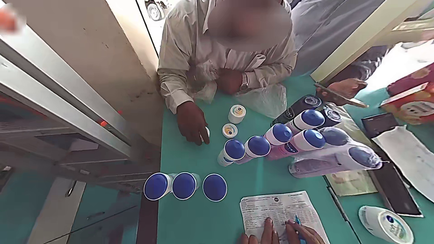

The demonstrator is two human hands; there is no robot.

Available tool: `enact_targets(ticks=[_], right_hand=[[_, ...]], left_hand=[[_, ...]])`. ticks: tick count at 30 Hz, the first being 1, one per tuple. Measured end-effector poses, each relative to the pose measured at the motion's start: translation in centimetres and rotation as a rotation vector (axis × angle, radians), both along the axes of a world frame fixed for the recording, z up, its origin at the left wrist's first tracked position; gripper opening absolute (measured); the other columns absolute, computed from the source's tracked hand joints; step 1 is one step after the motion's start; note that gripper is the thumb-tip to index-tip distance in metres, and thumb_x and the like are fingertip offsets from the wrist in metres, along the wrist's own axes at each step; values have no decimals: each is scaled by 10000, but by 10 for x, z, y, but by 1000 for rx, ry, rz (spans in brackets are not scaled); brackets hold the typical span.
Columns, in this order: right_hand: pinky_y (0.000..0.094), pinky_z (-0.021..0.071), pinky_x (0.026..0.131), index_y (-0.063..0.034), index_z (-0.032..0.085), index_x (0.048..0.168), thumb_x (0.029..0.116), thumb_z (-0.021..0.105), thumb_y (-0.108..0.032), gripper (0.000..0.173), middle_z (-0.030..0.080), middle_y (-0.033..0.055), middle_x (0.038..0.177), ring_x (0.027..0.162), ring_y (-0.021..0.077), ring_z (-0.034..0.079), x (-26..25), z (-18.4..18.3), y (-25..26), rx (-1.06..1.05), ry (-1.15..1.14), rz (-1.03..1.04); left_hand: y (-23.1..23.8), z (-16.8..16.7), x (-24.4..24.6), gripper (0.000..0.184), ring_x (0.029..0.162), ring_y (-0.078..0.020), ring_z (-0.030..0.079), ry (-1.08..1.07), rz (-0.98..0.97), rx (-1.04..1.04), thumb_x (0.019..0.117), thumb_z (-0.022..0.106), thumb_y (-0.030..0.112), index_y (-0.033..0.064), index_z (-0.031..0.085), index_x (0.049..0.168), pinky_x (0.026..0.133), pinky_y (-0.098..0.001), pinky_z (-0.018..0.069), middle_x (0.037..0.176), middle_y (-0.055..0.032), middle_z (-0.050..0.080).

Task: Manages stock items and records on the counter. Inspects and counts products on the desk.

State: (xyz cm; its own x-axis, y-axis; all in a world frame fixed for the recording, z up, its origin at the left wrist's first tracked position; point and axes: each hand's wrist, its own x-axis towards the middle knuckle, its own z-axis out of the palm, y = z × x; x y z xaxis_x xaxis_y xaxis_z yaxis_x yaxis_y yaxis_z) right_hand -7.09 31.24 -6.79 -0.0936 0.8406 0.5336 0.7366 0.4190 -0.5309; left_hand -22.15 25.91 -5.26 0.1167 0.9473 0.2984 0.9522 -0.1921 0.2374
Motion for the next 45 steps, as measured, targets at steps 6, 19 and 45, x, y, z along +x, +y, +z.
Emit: enact_targets(ticks=[6,19,45], right_hand=[[180,534,787,-34,731,957,985,645,-208,197,710,96,825,834,104,681,0,-3,4,37,59,49],[191,526,739,-71,737,937,983,591,-248,234,716,79,807,797,107,677,-4,6,2,66,73,42],[225,571,725,26,742,987,1064,484,-248,384,751,95,855,779,83,702,19,-1,1,-48,422,240]], left_hand=[[1,-1,1,334,649,-130,621,4,18,34,956,547,249,220,776,1198,563,-306,428,1344,36,695],[0,-1,6,321,633,-126,635,19,63,59,934,564,298,248,802,1143,594,-331,478,1341,76,695],[-1,-18,8,354,647,-155,636,41,33,140,968,513,244,191,780,1194,625,-372,470,1348,56,692]])
